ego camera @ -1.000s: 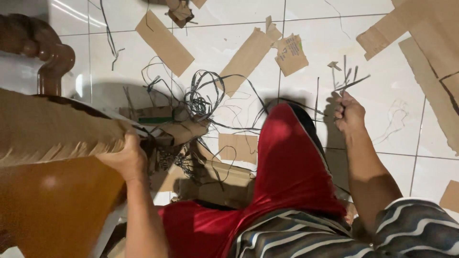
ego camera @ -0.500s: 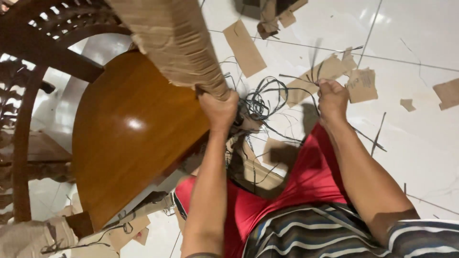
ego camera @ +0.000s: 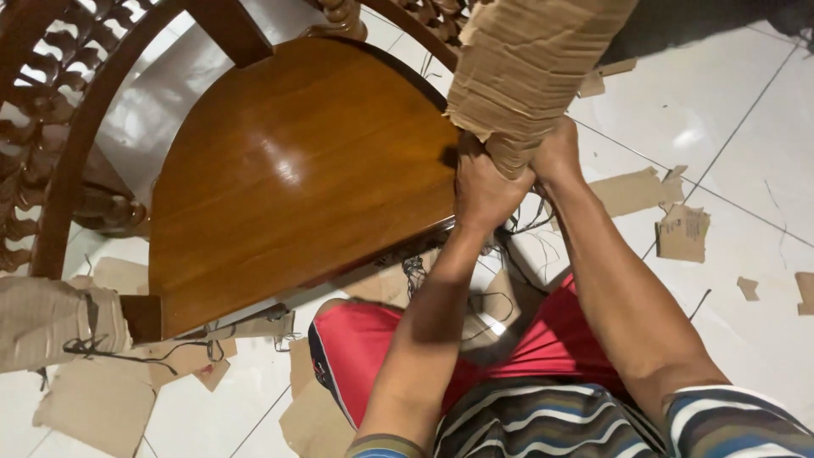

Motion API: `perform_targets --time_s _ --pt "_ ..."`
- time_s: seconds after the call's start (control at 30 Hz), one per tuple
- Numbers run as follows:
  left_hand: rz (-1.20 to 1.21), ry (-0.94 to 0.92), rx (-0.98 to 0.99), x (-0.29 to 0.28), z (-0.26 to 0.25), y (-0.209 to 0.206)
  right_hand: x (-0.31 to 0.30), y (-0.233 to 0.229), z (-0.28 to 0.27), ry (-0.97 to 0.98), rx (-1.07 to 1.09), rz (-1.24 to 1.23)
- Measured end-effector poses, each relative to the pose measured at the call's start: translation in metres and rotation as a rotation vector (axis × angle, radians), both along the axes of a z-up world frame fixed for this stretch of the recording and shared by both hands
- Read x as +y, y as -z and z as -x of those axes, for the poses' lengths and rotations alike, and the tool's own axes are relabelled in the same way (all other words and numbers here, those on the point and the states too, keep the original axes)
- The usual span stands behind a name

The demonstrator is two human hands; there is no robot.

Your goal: Wrapping a wooden chair leg with cardboard and securing it with wire for protection.

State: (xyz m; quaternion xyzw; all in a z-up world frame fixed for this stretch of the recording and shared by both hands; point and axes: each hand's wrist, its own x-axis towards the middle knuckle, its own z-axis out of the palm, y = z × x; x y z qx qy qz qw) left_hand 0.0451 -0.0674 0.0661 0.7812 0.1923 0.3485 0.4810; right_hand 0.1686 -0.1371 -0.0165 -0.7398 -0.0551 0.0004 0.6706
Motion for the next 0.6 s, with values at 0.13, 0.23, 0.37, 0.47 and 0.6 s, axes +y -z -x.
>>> perform_targets --time_s 0.13,0.23,0.37,0.47,0.6 --pt "-0.021 0.047 -0.030 -0.001 0.004 -0.003 0.020 -0.005 0.009 -0.054 0.005 -0.006" --pt "-0.078 0.029 -0.128 0.001 0.006 -0.002 0.029 -0.009 0.012 -0.081 0.011 -0.014" --pt "-0.326 0.062 -0.127 0.006 -0.010 0.043 0.033 -0.015 0.013 -0.110 0.014 -0.025" --pt "-0.124 0.152 -0.347 0.010 0.004 0.028 0.032 -0.014 0.015 -0.123 0.027 -0.031" --pt "-0.273 0.225 0.094 0.019 -0.011 0.048 0.023 -0.004 0.017 -0.121 0.054 -0.045"
